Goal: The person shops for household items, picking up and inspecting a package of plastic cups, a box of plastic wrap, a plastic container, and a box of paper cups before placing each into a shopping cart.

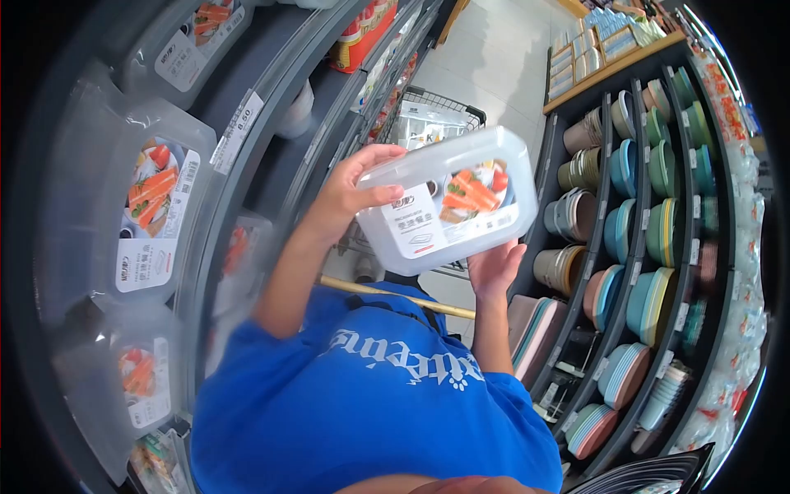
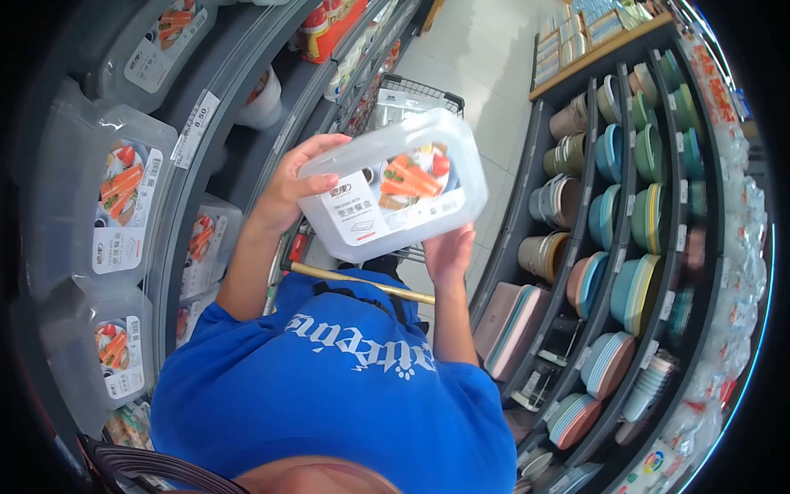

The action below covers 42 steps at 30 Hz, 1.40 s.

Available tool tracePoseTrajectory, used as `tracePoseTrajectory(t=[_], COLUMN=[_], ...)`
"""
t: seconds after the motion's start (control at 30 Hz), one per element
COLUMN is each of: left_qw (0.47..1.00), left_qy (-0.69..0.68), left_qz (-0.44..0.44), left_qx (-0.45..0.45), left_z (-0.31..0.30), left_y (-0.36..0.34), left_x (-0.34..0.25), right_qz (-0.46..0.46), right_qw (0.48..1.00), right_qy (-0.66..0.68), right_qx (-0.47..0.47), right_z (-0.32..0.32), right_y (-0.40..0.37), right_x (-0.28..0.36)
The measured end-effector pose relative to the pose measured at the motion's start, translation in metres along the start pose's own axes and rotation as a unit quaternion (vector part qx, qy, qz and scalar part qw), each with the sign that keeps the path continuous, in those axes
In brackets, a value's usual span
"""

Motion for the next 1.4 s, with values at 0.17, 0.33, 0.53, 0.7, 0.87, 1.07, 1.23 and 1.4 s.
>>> tracePoseTrajectory(t=[0.17, 0.33, 0.53, 0.7, 0.87, 1.07, 1.23, 1.4], left_qw=[1.000, 0.997, 0.991, 0.986, 0.986, 0.982, 0.977, 0.974], left_qy=[-0.002, -0.066, -0.072, -0.123, -0.127, -0.169, -0.199, -0.213], left_qz=[-0.017, 0.028, 0.077, 0.073, 0.070, 0.037, 0.036, 0.039], left_qx=[0.002, -0.021, -0.085, -0.082, -0.083, -0.082, -0.062, -0.066], left_z=[-0.019, -0.028, -0.026, -0.024, -0.022, -0.021, -0.021, -0.019], left_y=[0.015, 0.026, 0.025, 0.016, 0.012, 0.007, 0.002, -0.001], left_x=[-0.001, 0.000, -0.006, -0.009, -0.015, -0.012, -0.005, -0.003], right_qz=[0.052, 0.060, 0.052, 0.011, -0.015, -0.016, -0.020, -0.018], right_qw=[0.996, 0.994, 0.993, 0.990, 0.984, 0.982, 0.983, 0.984], right_qy=[-0.067, -0.046, -0.050, -0.114, -0.159, -0.174, -0.171, -0.168], right_qx=[-0.042, -0.080, -0.099, -0.077, -0.084, -0.066, -0.060, -0.061], right_z=[-0.017, 0.003, 0.018, 0.027, 0.035, 0.046, 0.048, 0.045], right_y=[0.012, 0.020, 0.022, 0.019, 0.010, 0.000, -0.005, -0.011], right_x=[-0.007, 0.000, 0.010, 0.022, 0.033, 0.038, 0.040, 0.044])
Point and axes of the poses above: each hand's wrist, its own y-axis towards the middle knuckle, its own z-axis out of the palm, x = y × z, the point moved 8 cm from there along y, towards the middle knuckle, and after that the axes turned 3 degrees about x, right-handed, at the moved point
